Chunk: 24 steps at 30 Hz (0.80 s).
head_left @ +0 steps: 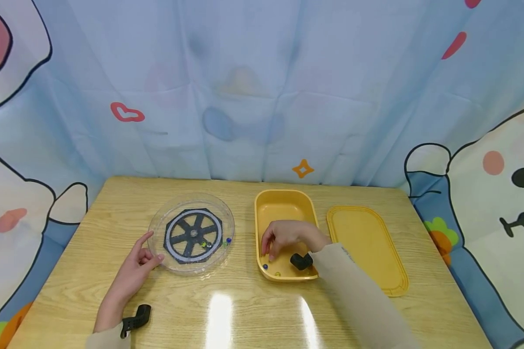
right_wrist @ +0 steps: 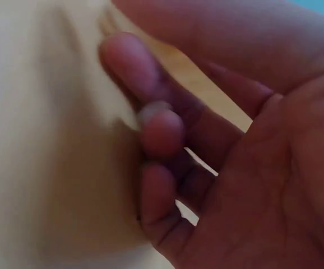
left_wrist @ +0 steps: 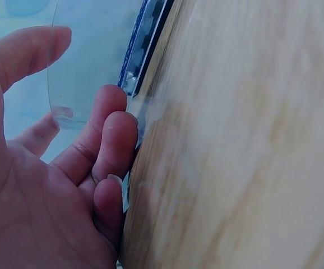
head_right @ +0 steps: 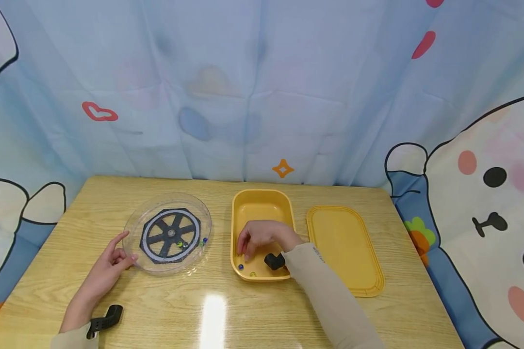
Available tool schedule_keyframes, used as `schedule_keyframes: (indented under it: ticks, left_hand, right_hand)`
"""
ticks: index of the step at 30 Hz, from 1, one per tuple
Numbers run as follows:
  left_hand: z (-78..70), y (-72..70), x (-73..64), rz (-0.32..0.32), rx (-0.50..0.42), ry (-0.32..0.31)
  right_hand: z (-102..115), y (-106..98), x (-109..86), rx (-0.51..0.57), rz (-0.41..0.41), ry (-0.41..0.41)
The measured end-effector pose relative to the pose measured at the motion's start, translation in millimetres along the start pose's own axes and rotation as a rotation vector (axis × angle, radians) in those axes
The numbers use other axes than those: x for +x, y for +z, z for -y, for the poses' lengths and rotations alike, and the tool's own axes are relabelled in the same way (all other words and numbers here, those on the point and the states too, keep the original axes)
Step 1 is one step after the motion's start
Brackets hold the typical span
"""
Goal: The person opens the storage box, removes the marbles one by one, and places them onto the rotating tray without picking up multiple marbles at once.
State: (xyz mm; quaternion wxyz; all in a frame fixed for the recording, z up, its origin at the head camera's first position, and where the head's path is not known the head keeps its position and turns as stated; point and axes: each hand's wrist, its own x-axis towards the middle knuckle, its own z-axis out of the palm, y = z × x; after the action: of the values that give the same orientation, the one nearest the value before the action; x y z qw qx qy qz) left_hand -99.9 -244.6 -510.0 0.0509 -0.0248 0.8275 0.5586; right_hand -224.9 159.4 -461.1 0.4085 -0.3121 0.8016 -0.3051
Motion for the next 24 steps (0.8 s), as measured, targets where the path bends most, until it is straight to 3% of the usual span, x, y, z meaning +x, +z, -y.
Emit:
schedule_keyframes:
  ticks: [14, 24]
  left_hand:
    - [-0.2, -0.6, -1.2, 0.003, -0.002, -0.001]
    - [-2.1, -0.7, -0.7, 0.003, -0.011, 0.007]
  right_hand:
    - [16, 17, 4.5, -0.233, -0.029, 0.114]
    - [14, 17, 1.3, -0.209, -0.019, 0.033]
